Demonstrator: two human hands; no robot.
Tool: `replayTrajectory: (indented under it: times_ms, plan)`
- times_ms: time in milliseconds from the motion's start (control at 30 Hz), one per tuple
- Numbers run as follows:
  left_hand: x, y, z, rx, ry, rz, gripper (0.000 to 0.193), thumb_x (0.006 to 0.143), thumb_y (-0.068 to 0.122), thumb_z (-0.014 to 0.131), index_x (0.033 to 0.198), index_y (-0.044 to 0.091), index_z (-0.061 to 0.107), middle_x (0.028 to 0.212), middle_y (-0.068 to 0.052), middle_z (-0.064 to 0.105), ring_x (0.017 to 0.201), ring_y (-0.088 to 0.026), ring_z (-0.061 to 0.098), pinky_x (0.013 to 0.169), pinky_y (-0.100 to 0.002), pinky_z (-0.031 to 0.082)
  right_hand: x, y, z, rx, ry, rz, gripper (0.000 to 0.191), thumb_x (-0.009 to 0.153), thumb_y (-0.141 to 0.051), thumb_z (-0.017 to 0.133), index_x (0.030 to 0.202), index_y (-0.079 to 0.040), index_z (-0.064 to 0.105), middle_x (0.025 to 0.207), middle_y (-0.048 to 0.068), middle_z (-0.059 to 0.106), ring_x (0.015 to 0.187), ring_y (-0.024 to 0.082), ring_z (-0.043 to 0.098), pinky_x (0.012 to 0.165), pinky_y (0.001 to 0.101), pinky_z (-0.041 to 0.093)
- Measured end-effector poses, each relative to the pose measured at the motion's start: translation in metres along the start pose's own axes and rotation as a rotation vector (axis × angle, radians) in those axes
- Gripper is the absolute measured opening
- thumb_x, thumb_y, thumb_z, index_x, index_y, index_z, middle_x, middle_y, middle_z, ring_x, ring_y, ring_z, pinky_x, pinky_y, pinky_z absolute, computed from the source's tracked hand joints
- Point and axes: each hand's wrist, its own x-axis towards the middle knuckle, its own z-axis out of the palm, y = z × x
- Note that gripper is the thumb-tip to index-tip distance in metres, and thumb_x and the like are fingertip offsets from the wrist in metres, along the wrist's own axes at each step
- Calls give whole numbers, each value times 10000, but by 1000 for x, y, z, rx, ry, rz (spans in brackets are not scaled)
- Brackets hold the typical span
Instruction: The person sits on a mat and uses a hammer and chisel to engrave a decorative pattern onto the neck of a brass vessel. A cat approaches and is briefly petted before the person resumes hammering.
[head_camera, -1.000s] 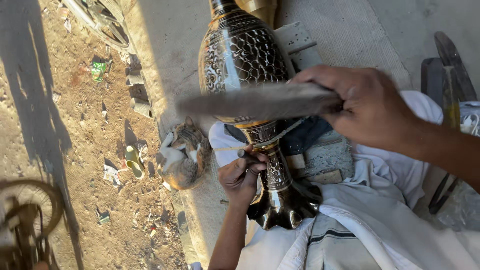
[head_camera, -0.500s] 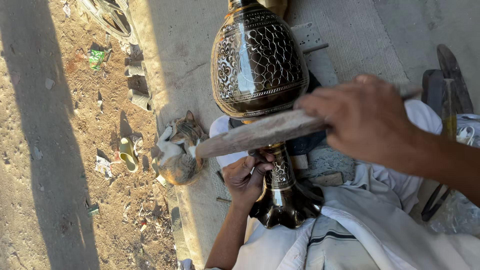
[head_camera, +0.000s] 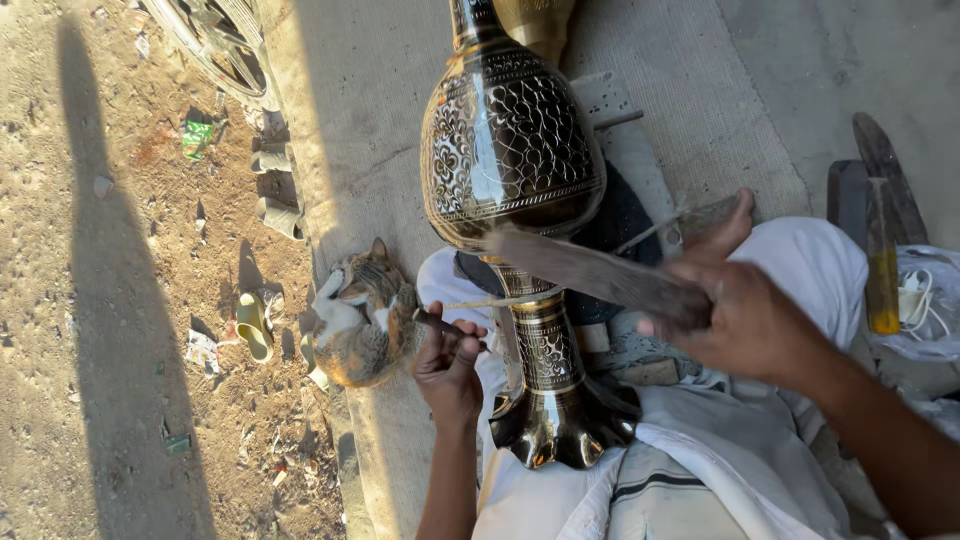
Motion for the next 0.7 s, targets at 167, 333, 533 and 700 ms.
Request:
replayTrajectory:
  times_ms: [167, 333, 533, 700]
  plan:
    - [-7, -3, 1, -20, 43, -136, 761, 888, -20, 758, 1556, -74, 397, 1067, -134, 746, 938, -221, 718, 863, -350, 567, -14, 59, 72, 615, -28, 18, 399, 680, -282, 905, 948, -34, 744, 763, 20, 738, 694, 100, 656, 670, 286, 553]
    - [14, 13, 20, -26, -53, -93, 748, 896, -25, 747, 1556, -76, 397, 1086, -135, 745, 951, -221, 715, 866, -340, 560, -19, 90, 93, 757, 164, -168, 297, 788, -247, 862, 912, -23, 712, 789, 18, 728, 735, 84, 659, 681, 272, 541]
    - [16, 24, 39, -66, -120, -73, 731, 896, -52, 752, 1549, -55, 424, 1084, -132, 730, 982, -208, 711, 931, -370, 584, -22, 82, 86, 640, 76, -61, 384, 675, -259, 914, 925, -20, 747, 788, 41, 736, 653, 151, 627, 612, 331, 529]
    - [-12, 10, 27, -76, -59, -128, 683, 901, -56, 733, 1529, -18, 466, 1087, -121, 739, 976, -195, 710, 884, -350, 582, -40, 61, 91, 370, 33, -267, 789, 479, -371, 1032, 1095, 0, 709, 1083, 123, 740, 960, 203, 711, 846, 349, 565]
